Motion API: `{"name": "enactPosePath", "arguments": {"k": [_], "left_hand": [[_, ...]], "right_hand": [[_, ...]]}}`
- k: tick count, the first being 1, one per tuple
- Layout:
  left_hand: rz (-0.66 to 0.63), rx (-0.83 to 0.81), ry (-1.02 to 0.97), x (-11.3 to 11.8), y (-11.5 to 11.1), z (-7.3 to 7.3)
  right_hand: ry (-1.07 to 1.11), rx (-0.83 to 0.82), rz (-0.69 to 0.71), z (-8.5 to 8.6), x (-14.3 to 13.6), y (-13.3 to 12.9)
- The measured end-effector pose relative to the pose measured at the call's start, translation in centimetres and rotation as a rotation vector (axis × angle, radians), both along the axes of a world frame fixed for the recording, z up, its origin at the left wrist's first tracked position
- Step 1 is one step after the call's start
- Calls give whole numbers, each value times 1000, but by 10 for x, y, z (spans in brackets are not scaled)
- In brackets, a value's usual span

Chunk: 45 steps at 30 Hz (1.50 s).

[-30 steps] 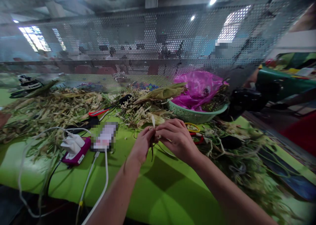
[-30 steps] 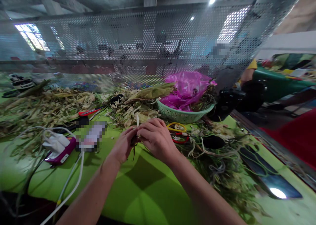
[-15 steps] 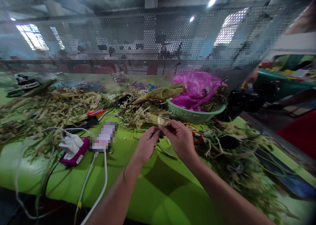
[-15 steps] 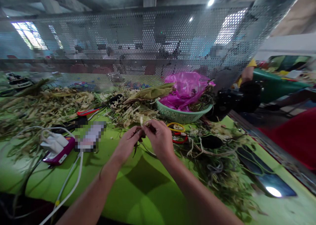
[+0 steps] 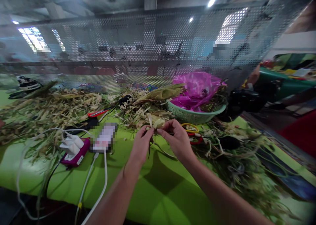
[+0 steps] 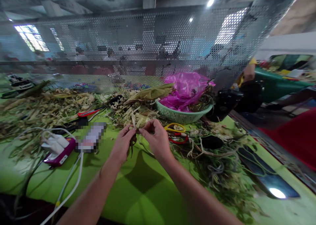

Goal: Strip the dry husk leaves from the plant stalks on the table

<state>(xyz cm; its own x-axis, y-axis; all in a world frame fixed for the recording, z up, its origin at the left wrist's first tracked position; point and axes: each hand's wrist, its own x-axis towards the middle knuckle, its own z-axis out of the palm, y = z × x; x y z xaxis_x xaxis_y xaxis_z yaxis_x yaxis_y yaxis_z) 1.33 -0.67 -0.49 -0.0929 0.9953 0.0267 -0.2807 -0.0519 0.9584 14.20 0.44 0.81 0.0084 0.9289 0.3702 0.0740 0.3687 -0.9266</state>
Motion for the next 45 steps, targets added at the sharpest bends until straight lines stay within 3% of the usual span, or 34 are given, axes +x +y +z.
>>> {"name": "enactPosePath", "arguments": {"k": [5,9,13,17,20,22,28,36,40,45], "left_hand": [[36,0,-44,1,1,-4],[14,-3,-16,1,1,-6],[9,-13,39,-1,1,-5],[10,-11,109,-2,2,-3],[-24,35,117,-2,3,-3],[-62,65,147,-2,3,-5],[-119,202,401,-2,2,-4],[-215,199,274,-1,-9,4],[-209,219,258,-1,-8,6],[-220,209,204,-1,-6,6]], "right_hand": [[263,-210,108,-3,0,4],[243,-221,155,-6,1,6],[-25,-26,81,-7,2,3],[-469,348,-95,-1,5,-2],[-672,539,-79,5,9,-4],[-694,573,-19,9,12,-3],[-492,362,58,10,17,5],[66,-131,146,7,11,9],[156,-240,210,7,10,8],[185,-242,223,9,8,4]]}}
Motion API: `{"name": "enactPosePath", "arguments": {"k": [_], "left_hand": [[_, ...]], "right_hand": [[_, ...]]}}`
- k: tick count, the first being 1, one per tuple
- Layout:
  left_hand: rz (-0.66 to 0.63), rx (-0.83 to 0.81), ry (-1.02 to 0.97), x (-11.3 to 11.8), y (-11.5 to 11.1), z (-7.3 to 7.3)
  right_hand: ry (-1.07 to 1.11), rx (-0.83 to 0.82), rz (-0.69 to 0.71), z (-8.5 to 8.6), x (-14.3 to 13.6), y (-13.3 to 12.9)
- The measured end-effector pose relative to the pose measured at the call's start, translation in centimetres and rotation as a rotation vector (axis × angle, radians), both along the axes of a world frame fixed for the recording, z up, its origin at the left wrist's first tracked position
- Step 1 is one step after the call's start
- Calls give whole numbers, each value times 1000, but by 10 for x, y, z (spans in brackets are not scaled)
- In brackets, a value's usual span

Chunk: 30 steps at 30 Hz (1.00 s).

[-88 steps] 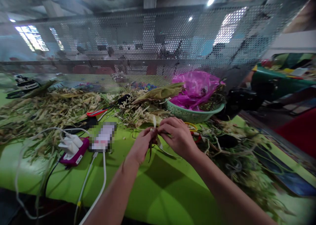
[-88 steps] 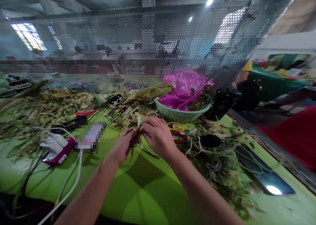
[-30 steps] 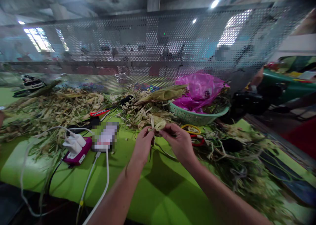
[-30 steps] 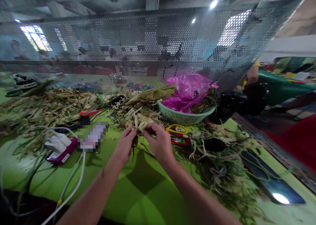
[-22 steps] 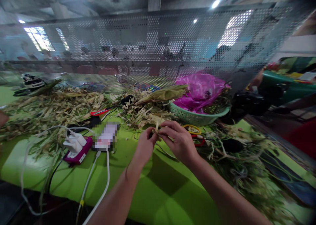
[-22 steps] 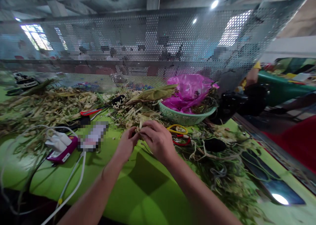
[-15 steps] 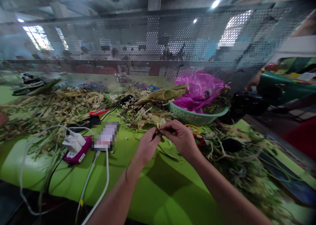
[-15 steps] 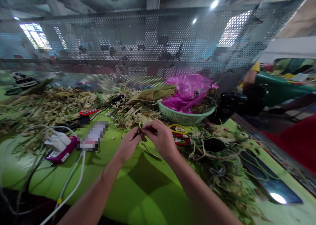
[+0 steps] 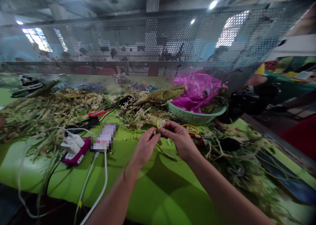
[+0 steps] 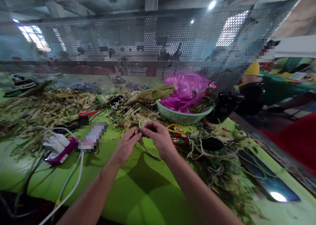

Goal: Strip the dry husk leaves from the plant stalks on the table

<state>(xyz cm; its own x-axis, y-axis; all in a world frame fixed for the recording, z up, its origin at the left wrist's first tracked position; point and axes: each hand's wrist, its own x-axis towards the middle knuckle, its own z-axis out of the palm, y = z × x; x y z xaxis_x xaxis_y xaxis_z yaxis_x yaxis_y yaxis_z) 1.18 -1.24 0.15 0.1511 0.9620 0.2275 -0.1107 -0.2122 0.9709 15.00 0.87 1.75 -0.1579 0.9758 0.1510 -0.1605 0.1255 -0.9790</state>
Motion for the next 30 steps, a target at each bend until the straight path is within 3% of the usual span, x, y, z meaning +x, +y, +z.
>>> {"name": "enactPosePath", "arguments": {"k": [8,14,23,30], "left_hand": [[-54,-209,-165,2,-2,-3],[-29,-325,-317,4,3,-9],[18,-128,57,2,8,-10],[33,-47,263,0,9,-13]], "right_hand": [[160,-19,-27,-1,0,-2],[48,98,14,4,3,-3],[-538,480,66,18,18,0],[-768,573,125,18,19,2]]}}
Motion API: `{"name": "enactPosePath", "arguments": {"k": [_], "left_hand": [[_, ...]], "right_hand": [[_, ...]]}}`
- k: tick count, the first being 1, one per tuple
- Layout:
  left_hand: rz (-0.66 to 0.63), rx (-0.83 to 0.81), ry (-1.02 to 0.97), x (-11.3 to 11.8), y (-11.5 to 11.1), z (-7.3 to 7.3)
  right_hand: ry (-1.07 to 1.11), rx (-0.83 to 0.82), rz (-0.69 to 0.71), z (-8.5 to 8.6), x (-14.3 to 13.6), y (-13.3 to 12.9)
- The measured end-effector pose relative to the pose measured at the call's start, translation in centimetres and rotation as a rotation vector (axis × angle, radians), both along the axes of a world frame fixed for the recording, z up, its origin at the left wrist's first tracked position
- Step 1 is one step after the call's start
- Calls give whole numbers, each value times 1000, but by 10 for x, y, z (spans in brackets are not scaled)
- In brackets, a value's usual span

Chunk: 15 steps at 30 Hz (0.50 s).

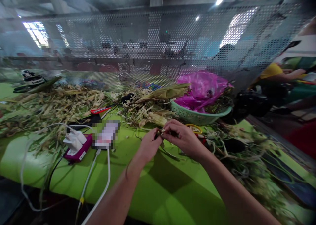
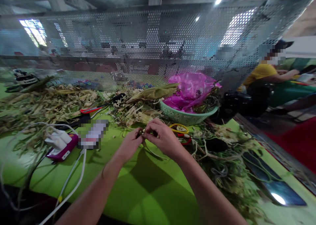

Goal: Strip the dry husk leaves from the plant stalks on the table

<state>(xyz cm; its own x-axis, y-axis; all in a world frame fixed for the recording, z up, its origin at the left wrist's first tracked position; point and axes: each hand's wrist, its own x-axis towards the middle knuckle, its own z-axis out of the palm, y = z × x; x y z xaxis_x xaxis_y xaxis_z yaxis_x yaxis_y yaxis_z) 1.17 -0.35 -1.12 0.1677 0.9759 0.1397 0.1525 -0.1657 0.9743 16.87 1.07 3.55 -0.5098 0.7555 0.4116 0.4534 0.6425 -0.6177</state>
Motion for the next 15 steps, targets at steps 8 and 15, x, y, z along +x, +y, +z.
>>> {"name": "enactPosePath", "arguments": {"k": [8,15], "left_hand": [[62,93,363,-1,-4,0],[46,166,414,-1,-7,2]], "right_hand": [[-213,177,-110,-5,1,-1],[-239,208,-113,-4,0,-3]]}}
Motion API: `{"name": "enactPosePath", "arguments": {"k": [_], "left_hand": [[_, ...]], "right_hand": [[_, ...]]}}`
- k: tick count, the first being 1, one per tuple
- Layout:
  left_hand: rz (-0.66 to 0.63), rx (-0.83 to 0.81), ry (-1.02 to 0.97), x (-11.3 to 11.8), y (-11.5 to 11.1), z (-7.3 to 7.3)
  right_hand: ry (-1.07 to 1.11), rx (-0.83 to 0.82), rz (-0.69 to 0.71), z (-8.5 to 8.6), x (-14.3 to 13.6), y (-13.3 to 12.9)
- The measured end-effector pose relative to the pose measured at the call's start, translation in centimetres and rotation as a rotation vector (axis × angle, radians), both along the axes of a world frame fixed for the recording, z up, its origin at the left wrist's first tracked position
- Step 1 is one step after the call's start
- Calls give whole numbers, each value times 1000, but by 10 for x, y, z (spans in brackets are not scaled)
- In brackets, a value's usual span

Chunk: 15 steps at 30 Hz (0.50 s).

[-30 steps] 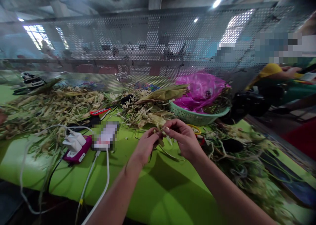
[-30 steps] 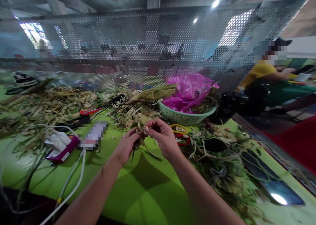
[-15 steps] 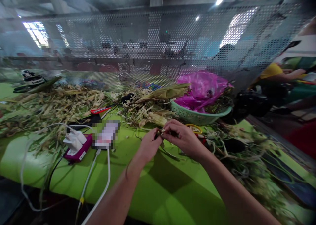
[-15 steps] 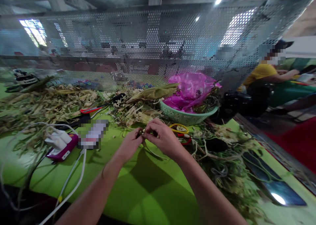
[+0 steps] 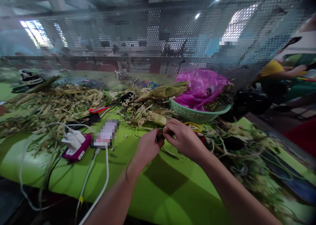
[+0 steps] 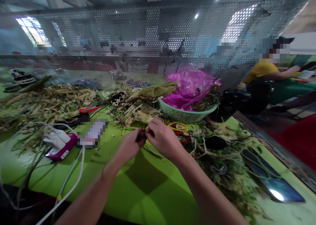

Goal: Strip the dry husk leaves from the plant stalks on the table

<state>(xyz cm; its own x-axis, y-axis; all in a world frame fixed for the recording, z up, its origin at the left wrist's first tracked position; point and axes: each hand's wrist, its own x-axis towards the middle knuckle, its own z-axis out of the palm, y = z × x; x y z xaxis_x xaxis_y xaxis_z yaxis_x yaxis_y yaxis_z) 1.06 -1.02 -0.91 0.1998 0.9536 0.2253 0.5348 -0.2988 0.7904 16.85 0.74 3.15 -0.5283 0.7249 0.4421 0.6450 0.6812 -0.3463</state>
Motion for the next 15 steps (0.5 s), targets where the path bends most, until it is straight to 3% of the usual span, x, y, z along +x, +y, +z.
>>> {"name": "enactPosePath", "arguments": {"k": [15], "left_hand": [[3,57,142,0,0,-1]], "right_hand": [[10,9,66,1,-1,-2]]}}
